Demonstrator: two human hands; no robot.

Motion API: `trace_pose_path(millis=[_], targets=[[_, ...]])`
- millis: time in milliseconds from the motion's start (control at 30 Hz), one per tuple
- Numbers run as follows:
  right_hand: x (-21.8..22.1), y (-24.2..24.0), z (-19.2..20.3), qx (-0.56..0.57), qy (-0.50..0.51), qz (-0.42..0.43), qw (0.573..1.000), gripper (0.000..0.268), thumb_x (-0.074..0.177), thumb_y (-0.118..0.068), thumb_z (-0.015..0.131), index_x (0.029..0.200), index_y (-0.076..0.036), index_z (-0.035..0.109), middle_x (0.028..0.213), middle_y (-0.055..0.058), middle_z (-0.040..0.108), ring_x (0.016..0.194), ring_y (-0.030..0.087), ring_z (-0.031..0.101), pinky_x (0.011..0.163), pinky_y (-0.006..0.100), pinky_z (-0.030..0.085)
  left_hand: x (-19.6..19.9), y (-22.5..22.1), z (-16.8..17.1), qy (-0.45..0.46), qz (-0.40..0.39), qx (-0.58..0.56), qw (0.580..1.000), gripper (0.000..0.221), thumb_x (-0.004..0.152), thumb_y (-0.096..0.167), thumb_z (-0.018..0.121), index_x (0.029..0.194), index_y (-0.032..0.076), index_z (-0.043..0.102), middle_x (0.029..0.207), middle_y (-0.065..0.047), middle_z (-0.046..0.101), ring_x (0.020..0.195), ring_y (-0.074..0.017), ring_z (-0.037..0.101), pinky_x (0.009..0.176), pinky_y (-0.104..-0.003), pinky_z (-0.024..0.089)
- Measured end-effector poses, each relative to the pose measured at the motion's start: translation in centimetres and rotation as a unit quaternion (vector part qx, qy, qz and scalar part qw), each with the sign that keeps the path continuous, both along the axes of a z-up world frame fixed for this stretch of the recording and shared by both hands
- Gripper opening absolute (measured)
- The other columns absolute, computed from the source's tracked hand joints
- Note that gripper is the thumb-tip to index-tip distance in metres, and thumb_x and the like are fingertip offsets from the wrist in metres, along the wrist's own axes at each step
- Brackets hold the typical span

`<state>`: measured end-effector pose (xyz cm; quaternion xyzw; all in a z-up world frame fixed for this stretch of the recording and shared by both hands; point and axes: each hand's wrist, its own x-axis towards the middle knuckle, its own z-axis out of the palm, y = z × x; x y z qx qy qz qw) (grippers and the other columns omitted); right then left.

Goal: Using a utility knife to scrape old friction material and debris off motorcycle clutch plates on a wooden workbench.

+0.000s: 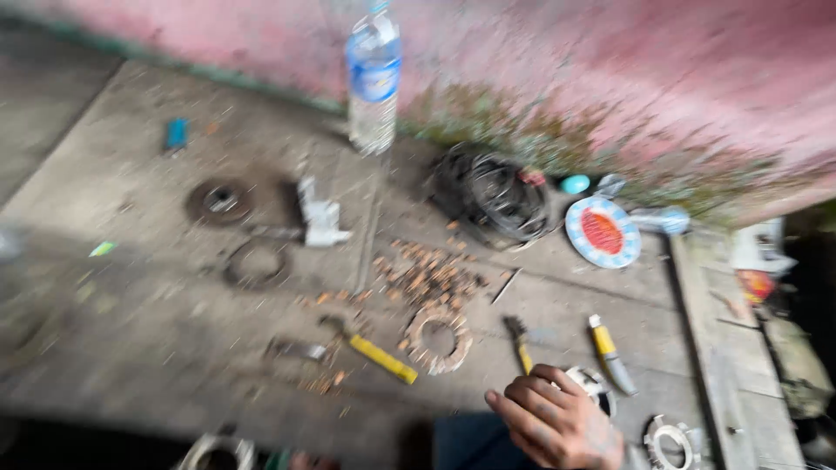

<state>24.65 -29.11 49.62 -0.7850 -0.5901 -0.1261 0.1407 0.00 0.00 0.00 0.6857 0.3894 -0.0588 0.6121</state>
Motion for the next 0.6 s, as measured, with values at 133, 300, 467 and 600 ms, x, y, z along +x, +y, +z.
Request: trace_pose_path(millis=[133,300,467,600], targets=[[-4.9,-0.2,-2.4,0.114,0.040,-0.388,0.914,0.031,0.093,-0.009,0.073,0.125,-0.010,0.076,0.107,0.000,0.077,0.103,0.023,0.071,0.099,0.036,0.054,-7.5,23.3,13.7,-0.233,0.355,-0.248,0.871,0.028,0.100,0.010,0.057,0.127,0.014,0.063,0.116,-0.013,0.071,0.099,-0.0238,0.070,0.075,-0.032,0.056],[-12.6,6.0,-1.6,0.192,0.138,-0.369,0.899,0.039,0.094,-0.015,0.072,0.133,-0.010,0.072,0.101,0.004,0.074,0.092,0.018,0.070,0.094,0.029,0.050,-8.8,22.2,17.9,-0.299,0.421,-0.219,0.828,0.025,0.094,0.001,0.060,0.119,0.002,0.064,0.104,-0.021,0.071,0.080,-0.0249,0.065,0.074,-0.038,0.055],[-17.9,13.8,-7.0,0.079,0.184,-0.178,0.963,0.044,0.088,-0.027,0.072,0.129,-0.013,0.068,0.116,0.006,0.077,0.097,0.024,0.074,0.093,0.034,0.053,-9.3,20.4,25.9,-0.357,0.422,-0.237,0.799,0.005,0.094,0.006,0.067,0.097,0.005,0.063,0.074,-0.008,0.058,0.053,-0.0091,0.043,0.055,-0.029,0.040],[-24.6,21.9,-7.5,0.078,0.378,-0.130,0.913,0.065,0.092,-0.037,0.066,0.147,-0.007,0.047,0.138,0.014,0.064,0.128,0.026,0.062,0.110,0.036,0.045,-10.8,15.9,33.2,-0.346,0.302,-0.286,0.841,0.016,0.100,0.012,0.064,0.088,0.009,0.053,0.065,-0.008,0.050,0.047,-0.0088,0.033,0.047,-0.026,0.031]])
